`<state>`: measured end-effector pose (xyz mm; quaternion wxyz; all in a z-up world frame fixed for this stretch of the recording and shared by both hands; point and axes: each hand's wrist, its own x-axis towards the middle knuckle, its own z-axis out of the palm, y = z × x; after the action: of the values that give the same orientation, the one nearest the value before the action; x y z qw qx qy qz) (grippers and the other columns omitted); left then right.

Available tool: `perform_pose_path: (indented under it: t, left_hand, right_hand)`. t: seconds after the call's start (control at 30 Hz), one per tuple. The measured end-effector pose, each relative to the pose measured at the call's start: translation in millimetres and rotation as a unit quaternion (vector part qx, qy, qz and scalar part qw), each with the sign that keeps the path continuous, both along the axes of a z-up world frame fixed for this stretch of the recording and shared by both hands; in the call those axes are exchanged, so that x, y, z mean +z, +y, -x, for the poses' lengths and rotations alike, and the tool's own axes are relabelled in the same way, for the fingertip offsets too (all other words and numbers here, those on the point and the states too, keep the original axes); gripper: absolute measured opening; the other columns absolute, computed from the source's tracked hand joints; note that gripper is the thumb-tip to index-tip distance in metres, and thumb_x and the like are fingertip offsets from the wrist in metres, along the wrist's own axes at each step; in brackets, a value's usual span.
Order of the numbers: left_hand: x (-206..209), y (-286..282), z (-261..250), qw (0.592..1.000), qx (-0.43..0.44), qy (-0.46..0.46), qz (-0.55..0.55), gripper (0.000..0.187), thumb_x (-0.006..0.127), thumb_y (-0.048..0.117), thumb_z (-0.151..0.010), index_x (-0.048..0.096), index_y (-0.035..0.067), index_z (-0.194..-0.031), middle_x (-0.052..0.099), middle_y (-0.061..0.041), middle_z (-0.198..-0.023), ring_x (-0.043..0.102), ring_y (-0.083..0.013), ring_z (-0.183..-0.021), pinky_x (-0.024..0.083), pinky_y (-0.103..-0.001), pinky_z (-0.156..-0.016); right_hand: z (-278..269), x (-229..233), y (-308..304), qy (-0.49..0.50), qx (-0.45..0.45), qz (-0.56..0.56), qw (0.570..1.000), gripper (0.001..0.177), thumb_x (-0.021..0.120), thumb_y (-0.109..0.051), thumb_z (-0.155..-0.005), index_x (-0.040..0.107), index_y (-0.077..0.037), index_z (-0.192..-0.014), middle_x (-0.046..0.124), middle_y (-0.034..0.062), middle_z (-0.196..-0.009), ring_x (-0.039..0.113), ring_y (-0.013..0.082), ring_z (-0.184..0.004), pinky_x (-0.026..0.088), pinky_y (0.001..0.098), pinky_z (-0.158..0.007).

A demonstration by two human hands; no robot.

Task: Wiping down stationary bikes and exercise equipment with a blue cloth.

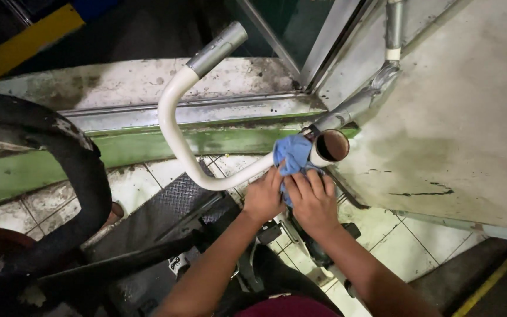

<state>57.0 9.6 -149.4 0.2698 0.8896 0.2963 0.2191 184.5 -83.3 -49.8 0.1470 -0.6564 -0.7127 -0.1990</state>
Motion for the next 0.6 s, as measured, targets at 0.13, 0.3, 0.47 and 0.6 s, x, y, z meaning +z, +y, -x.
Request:
perform_pose_path:
  t: [0.13,0.3,0.47,0.6]
  left_hand:
    - [-17,-11,-2,1.000,0.029,-0.003,-0.003,0.104,0.081,0.020,-0.067,0.027,0.011,-0.156,0.054,-0.024,-0.138,0.069,-0.0415,-0.085,0.058,-0.049,-0.074]
    - [-1,-15,3,0.995,0.022,0.069,0.074,0.106,0.078,0.024,-0.072,0.021,0.008,-0.161,0.062,-0.021,-0.124,0.069,-0.0437,-0.088,0.058,-0.051,-0.075]
    - [-5,-16,18,0.990,0.004,0.120,0.069,0.097,0.076,0.026,-0.080,0.019,0.004,-0.155,0.061,-0.024,-0.132,0.070,-0.0431,-0.091,0.058,-0.051,-0.077]
    - [28,-18,35,0.967,-0.029,0.224,0.115,0.103,0.073,0.026,-0.084,0.008,0.007,-0.161,0.055,-0.024,-0.137,0.067,-0.0425,-0.103,0.055,-0.050,-0.087]
  right_hand:
    - [-1,0,-2,0.001,0.003,-0.019,1.000,0.031,0.064,-0.017,-0.089,0.071,-0.011,-0.119,0.065,0.0061,-0.123,0.057,0.0302,-0.118,0.043,0.0490,-0.099]
    - [-6,14,-4,0.075,0.038,0.048,0.995,0.039,0.065,-0.015,-0.080,0.070,-0.009,-0.118,0.066,0.0068,-0.119,0.055,0.0310,-0.120,0.041,0.0501,-0.099]
    - [3,2,2,0.080,0.017,0.088,0.993,0.046,0.068,-0.017,-0.072,0.070,-0.005,-0.116,0.066,0.0094,-0.120,0.052,0.0344,-0.123,0.040,0.0506,-0.098]
    - [6,-28,10,0.069,0.007,0.119,0.990,0.043,0.074,-0.013,-0.074,0.071,-0.007,-0.116,0.067,0.0076,-0.117,0.053,0.0313,-0.126,0.039,0.0509,-0.102]
